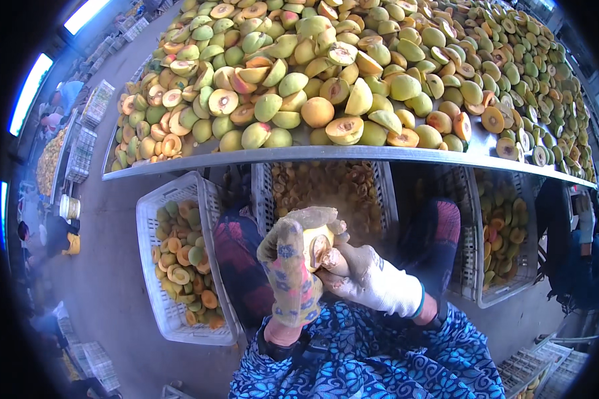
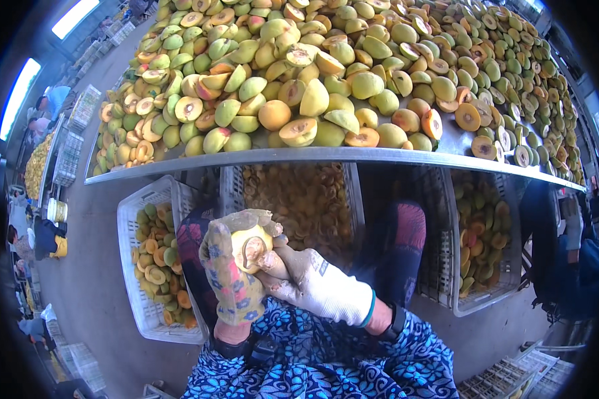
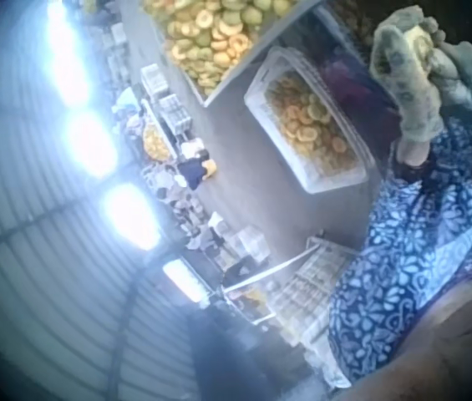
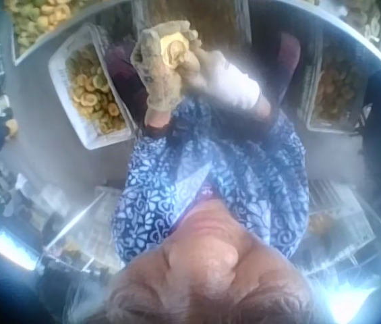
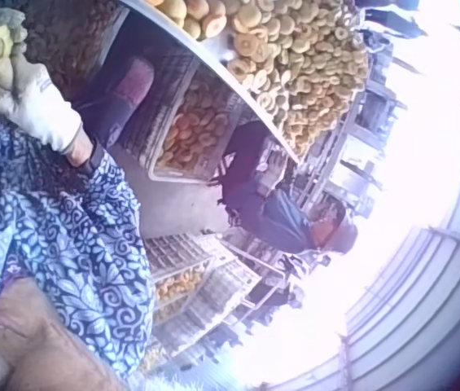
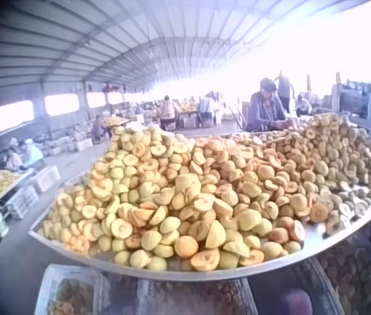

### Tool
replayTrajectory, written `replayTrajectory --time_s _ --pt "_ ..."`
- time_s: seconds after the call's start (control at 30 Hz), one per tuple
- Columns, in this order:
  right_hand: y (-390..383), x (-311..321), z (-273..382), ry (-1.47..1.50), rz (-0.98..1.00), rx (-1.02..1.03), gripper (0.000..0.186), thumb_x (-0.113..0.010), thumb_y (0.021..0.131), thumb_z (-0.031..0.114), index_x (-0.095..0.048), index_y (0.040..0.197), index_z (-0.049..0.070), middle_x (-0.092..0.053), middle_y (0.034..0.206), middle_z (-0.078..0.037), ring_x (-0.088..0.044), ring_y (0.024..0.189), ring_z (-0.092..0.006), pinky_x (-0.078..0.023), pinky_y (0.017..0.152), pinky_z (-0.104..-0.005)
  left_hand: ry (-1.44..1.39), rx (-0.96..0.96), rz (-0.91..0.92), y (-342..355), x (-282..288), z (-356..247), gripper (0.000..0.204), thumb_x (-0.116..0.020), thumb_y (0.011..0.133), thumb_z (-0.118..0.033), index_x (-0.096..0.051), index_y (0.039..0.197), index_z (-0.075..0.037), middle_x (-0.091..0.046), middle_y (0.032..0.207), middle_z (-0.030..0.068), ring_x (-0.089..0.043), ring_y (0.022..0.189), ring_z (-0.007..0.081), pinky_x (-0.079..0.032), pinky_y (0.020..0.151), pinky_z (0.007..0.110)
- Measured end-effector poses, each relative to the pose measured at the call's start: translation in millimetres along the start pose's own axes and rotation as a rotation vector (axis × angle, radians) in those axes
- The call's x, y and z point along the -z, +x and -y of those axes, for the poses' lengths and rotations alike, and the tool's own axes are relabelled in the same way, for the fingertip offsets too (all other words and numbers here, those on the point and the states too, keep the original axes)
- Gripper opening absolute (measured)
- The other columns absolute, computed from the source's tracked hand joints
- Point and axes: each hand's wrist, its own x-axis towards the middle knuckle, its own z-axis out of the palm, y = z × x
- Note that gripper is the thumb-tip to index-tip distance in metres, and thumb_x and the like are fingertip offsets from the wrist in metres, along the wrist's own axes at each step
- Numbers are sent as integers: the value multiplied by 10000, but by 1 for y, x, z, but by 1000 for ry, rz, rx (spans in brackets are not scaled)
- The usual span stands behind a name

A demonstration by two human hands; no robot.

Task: Manually remove the pits from peaches and peel them using a hand-held tool.

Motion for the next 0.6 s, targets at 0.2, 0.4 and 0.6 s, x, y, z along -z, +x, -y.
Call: replayTrajectory --time_s 0.2,0.4,0.6 --pt "6 1 -13 159 80 144 242 -599 969 242 -586 997 2 -616 741 -171 -611 624 -274 -487 619 -367 -6 -94 58 13 4 9 376 -569 986 -317 -687 937 36 -699 901 153 -690 770 240 -570 688 338" --pt "-1 18 -24 262 86 152 203 -535 1001 199 -587 953 8 -548 703 -107 -478 649 -175 -469 625 -348 216 -146 240 31 -16 5 415 -611 946 -354 -686 853 44 -691 908 168 -665 713 233 -551 628 332" --pt "2 19 -2 602 311 -56 303 -489 1037 340 -557 1052 45 -504 663 26 -525 672 -57 -457 604 -249 223 -271 122 29 -22 6 509 -527 983 -433 -607 739 5 -618 717 156 -598 577 226 -507 495 348"
